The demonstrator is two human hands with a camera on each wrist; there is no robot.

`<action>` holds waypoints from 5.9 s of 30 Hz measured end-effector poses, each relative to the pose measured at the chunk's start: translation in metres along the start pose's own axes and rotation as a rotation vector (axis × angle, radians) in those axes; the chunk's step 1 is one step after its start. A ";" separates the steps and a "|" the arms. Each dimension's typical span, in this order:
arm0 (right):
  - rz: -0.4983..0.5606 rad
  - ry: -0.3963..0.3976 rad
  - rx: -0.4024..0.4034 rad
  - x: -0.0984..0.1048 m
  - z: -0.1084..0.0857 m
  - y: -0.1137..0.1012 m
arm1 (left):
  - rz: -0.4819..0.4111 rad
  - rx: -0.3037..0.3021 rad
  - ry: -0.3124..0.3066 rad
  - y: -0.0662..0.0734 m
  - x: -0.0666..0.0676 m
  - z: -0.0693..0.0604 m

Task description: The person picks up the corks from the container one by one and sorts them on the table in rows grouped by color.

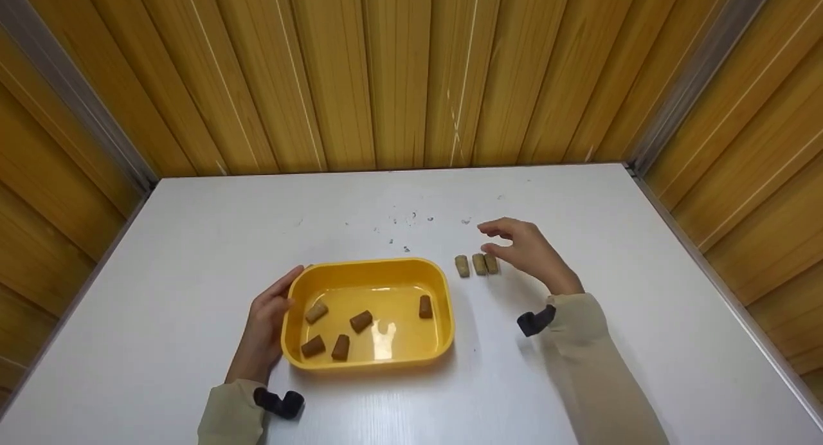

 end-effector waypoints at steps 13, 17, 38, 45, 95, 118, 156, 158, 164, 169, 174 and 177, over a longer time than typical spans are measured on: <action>0.007 -0.200 0.100 -0.028 0.022 -0.052 | 0.009 0.016 0.008 0.000 -0.001 0.002; 0.024 -0.267 0.100 -0.042 0.030 -0.063 | -0.011 0.013 0.003 0.000 -0.001 0.002; 0.012 -0.567 0.117 -0.122 0.059 -0.095 | -0.045 0.001 0.005 -0.002 -0.001 0.002; 0.002 -0.655 0.128 -0.149 0.065 -0.099 | -0.013 0.019 0.000 0.000 -0.002 0.002; -0.079 -0.694 -0.010 -0.210 0.063 -0.092 | 0.037 -0.009 0.003 0.000 -0.002 0.000; -0.067 -0.709 0.095 -0.170 0.067 -0.093 | 0.015 0.013 0.030 -0.001 -0.002 0.001; 0.131 -0.418 0.228 -0.063 0.047 -0.072 | 0.040 -0.006 0.001 0.000 0.000 0.001; 0.135 -0.380 0.217 -0.058 0.044 -0.068 | 0.035 -0.005 0.001 0.000 -0.001 0.000; 0.173 -0.277 0.223 -0.042 0.036 -0.054 | 0.036 -0.006 0.010 0.000 -0.001 0.001; 0.167 -0.190 0.236 -0.032 0.030 -0.039 | 0.019 -0.004 0.011 0.000 -0.001 0.001; 0.143 -0.120 0.217 -0.022 0.024 -0.022 | -0.019 0.004 0.001 -0.001 -0.001 0.001; 0.137 -0.080 0.198 -0.017 0.019 -0.013 | -0.026 0.004 0.001 0.000 -0.001 0.001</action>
Point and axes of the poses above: each hand's wrist, its own z-axis towards the middle knuckle, its own x-axis out of the back of the hand, y = z × x, the point moved 1 cm from there along z, towards the middle knuckle, and after that the axes turned 14 degrees about z, right-handed, at the moved point
